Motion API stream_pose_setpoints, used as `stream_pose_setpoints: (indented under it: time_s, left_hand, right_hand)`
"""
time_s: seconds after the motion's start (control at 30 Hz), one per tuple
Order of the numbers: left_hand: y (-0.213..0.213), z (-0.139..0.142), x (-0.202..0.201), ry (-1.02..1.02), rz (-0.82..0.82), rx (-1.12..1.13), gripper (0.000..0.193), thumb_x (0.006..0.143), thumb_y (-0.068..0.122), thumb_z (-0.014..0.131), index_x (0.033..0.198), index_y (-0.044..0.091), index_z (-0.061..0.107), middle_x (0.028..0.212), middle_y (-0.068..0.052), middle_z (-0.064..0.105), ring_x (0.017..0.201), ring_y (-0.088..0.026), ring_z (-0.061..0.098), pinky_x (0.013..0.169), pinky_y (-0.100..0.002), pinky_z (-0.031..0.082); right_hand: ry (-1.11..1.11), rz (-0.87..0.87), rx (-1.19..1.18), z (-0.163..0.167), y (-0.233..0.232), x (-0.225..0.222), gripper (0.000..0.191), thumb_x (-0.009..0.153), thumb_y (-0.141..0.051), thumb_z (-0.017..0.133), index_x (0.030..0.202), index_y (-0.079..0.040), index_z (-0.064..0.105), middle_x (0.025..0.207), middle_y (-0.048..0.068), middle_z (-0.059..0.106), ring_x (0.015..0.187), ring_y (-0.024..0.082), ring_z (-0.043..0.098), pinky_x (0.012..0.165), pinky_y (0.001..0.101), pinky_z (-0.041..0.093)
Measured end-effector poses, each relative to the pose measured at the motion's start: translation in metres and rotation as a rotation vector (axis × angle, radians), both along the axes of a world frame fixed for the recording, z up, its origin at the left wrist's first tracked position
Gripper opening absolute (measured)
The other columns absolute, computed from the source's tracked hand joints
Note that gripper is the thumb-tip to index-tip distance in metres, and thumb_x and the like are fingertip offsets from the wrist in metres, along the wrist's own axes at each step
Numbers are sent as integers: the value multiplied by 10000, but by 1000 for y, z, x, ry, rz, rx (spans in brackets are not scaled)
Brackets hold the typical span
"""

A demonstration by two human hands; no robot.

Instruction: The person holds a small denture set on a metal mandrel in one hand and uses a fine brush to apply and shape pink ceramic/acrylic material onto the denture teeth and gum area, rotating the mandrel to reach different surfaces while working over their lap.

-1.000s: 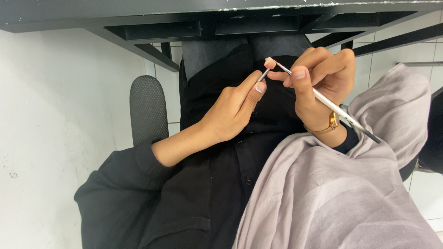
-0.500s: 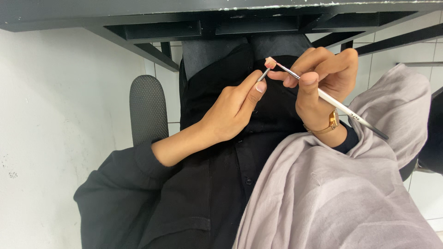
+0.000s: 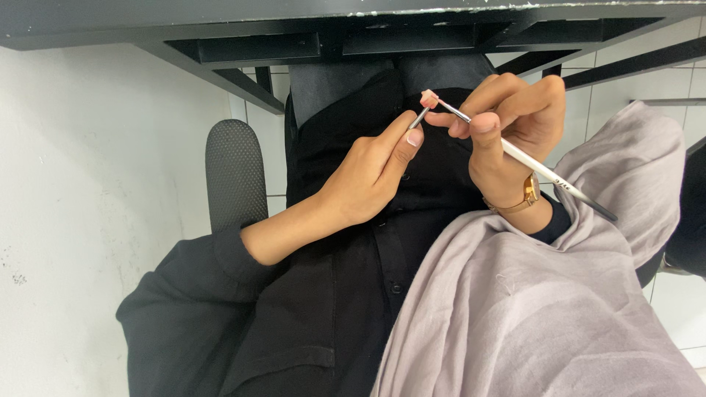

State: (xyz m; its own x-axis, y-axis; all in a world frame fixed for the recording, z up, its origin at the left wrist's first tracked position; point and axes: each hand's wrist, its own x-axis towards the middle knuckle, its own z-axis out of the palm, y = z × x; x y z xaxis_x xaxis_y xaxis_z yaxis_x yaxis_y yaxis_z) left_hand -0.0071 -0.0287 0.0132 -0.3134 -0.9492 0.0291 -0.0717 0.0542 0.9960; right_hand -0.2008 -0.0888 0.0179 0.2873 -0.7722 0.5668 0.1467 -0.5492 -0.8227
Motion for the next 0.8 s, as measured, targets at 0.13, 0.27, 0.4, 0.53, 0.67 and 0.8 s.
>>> stream_pose_setpoints:
  time_s: [0.13, 0.27, 0.4, 0.53, 0.67, 0.8]
  left_hand:
    - [0, 0, 0, 12, -10, 15, 385, 1151, 364, 333, 1113, 27, 515, 586, -32, 464, 489, -108, 423, 491, -306, 361]
    - [-1, 1, 0, 18, -18, 33, 384, 1151, 364, 329, 1109, 33, 518, 595, -26, 477, 493, -105, 433, 494, -303, 370]
    - [0, 2, 0, 28, 2, -6, 401, 1133, 378, 327, 1165, 24, 513, 590, -16, 485, 492, -96, 465, 495, -292, 385]
    - [0, 3, -1, 81, -36, 39, 419, 1161, 390, 319, 1063, 35, 519, 606, -13, 484, 527, -99, 460, 526, -282, 413]
    - [0, 5, 0, 86, -75, 102, 440, 1143, 401, 297, 1001, 51, 525, 556, -8, 477, 466, -92, 459, 480, -272, 407]
    - [-1, 9, 2, 98, -91, 118, 455, 1121, 421, 272, 995, 65, 525, 526, -4, 495, 416, -86, 511, 450, -251, 457]
  right_hand:
    - [27, -33, 24, 1, 3, 0, 352, 1092, -267, 654, 1050, -51, 380, 807, 132, 608, 649, 129, 619, 681, 336, 703]
    - [26, -19, -14, 3, 4, 0, 336, 1104, -256, 634, 1050, -51, 374, 852, 137, 610, 664, 131, 615, 680, 318, 687]
    - [-21, 17, -10, 3, 3, 1, 347, 1103, -286, 627, 1059, -55, 371, 811, 133, 607, 654, 136, 605, 694, 338, 697]
    - [-73, 35, -57, 0, -5, 1, 389, 1058, -368, 595, 1037, -63, 354, 744, 110, 576, 587, 128, 594, 634, 343, 686]
    - [-176, 32, -14, -4, -6, -3, 403, 1027, -388, 621, 1036, -81, 359, 687, 79, 526, 555, 113, 582, 647, 398, 707]
    - [-234, 15, 2, -8, -6, -7, 384, 1011, -322, 679, 1061, -75, 389, 740, 70, 527, 569, 120, 570, 653, 403, 706]
